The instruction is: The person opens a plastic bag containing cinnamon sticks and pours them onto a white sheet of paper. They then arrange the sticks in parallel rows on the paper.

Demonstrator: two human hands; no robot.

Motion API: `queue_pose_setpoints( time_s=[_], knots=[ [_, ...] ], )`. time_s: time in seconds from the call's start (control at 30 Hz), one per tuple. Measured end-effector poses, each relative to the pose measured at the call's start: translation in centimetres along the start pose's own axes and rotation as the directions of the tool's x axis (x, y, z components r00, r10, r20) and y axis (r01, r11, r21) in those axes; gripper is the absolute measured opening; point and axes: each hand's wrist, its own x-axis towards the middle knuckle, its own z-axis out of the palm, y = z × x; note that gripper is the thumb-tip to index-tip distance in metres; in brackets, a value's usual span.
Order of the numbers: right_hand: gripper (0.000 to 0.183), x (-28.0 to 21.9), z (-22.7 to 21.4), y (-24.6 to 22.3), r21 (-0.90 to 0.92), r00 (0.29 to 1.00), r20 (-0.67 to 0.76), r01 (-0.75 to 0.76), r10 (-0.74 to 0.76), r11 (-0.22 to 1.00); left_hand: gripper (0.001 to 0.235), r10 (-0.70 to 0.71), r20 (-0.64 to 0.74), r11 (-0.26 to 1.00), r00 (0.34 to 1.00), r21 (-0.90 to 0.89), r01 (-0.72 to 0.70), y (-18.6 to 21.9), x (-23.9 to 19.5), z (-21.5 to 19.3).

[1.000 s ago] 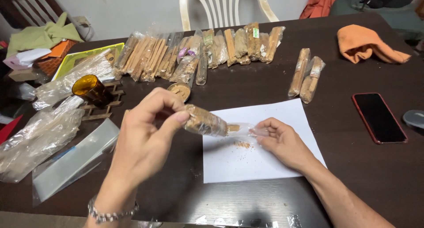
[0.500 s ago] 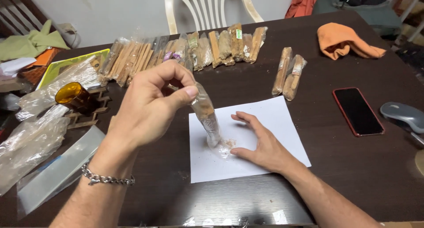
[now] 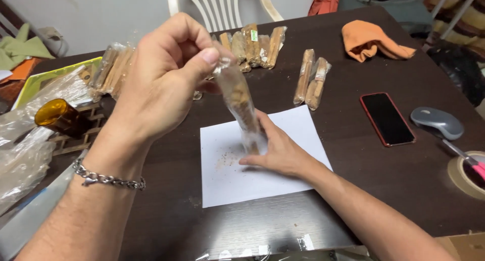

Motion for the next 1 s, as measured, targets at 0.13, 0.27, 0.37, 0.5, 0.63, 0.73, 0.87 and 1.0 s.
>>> queue_pose_setpoints(
  time_s=[0.13, 0.27, 0.37, 0.5, 0.63, 0.73, 0.87, 1.0],
  knots=[
    [0.082, 1.5, 0.1, 1.4, 0.079, 0.99, -0.005, -0.139, 0.14, 0.987, 0.015, -0.006, -0.034, 1.0, 0.999, -0.01, 0.006, -1.2, 0.1, -0.8],
    [0.037, 2.5, -0.1, 3.9, 0.149, 0.996, 0.08, -0.052, 0.04, 0.987, 0.01, -0.033, -0.157, 0.98, 0.987, -0.2, 0.001, -2.8, -1.3, -3.0],
    [0.019, 2.4, -1.4, 5.0, 0.223, 0.992, 0.121, -0.007, -0.021, 0.975, 0.017, -0.22, -0.174, 0.974, 0.96, 0.018, 0.226, -4.1, -3.8, -3.5],
    [0.038, 2.8, -2.8, 4.7, 0.103, 0.983, 0.186, -0.015, -0.004, 0.995, 0.013, -0.237, -0.205, 0.971, 0.95, -0.07, 0.228, -6.9, -5.3, -2.5],
    [0.08, 3.1, -2.8, 0.6, 0.167, 0.966, 0.198, 0.132, -0.165, 0.977, 0.01, -0.048, -0.109, 0.999, 0.993, 0.013, 0.05, -6.0, -4.1, -1.1],
    [0.089, 3.4, -2.0, -1.1, 0.28, 0.953, 0.138, 0.224, -0.27, 0.934, 0.01, 0.172, -0.068, 0.971, 0.983, 0.179, -0.158, -3.9, -2.0, 0.1],
    [0.08, 2.9, -1.6, -2.0, 0.21, 0.98, 0.06, 0.174, -0.19, 0.962, 0.014, 0.397, -0.184, 0.913, 0.899, 0.179, -0.367, -2.8, 0.2, 1.1],
    [0.08, 3.0, -1.1, 0.2, 0.373, 0.987, 0.05, 0.124, -0.153, 0.92, 0.012, 0.375, 0.03, 0.864, 0.927, 0.35, -0.361, -3.2, 1.0, 1.8]
  ],
)
